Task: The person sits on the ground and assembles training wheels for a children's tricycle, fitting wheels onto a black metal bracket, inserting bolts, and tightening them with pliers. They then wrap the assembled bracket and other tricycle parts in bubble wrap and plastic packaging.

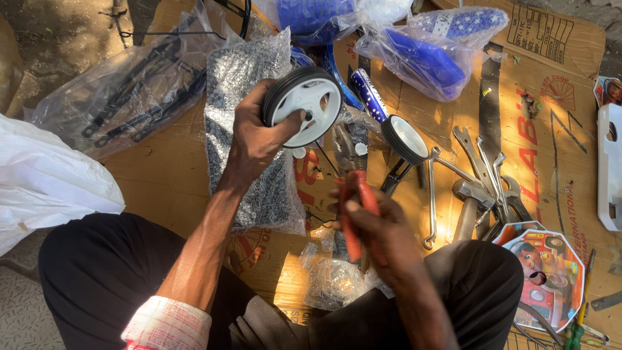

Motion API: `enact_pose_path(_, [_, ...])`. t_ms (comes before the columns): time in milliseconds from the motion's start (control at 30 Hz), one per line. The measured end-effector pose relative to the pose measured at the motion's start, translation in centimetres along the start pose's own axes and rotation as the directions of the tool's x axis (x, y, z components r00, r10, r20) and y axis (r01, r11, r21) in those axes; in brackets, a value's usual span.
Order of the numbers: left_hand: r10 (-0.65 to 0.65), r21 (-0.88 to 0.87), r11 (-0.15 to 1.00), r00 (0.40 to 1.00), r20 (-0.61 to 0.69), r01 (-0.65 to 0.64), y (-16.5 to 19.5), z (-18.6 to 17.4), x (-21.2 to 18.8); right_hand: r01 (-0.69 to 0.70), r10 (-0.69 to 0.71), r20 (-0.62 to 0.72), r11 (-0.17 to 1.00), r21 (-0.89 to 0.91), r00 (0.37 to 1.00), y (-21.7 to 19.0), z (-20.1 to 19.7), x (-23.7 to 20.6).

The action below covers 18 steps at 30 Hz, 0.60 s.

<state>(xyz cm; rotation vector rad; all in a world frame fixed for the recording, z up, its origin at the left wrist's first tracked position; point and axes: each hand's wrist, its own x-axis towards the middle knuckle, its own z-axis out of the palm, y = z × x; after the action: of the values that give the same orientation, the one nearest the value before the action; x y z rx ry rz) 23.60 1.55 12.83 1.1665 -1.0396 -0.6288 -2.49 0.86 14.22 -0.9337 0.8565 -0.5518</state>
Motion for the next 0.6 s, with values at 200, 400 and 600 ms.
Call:
enact_pose_path(200, [0.086,-0.055,0.995,0.994,0.06,-0.083,1.1,-0.2,-0.3,0.009,-0.009,-0.003,0.999,-0.031,1.0,0.1,1.8,0.2])
enact_pose_path(400, [0.069,-0.034,0.997,0.992,0.11,-0.066,0.8,0.2,-0.5,-0.037,0.043,0.043,0.99,-0.134,0.998,-0.4,1.1,0.1])
enact_pose_path(600, [0.029,-0.013,1.0,0.991,0.129,-0.028,0.3,0.3,-0.5,-0.034,0.053,0.088,0.977,-0.211,0.995,-0.4,0.9,0.1])
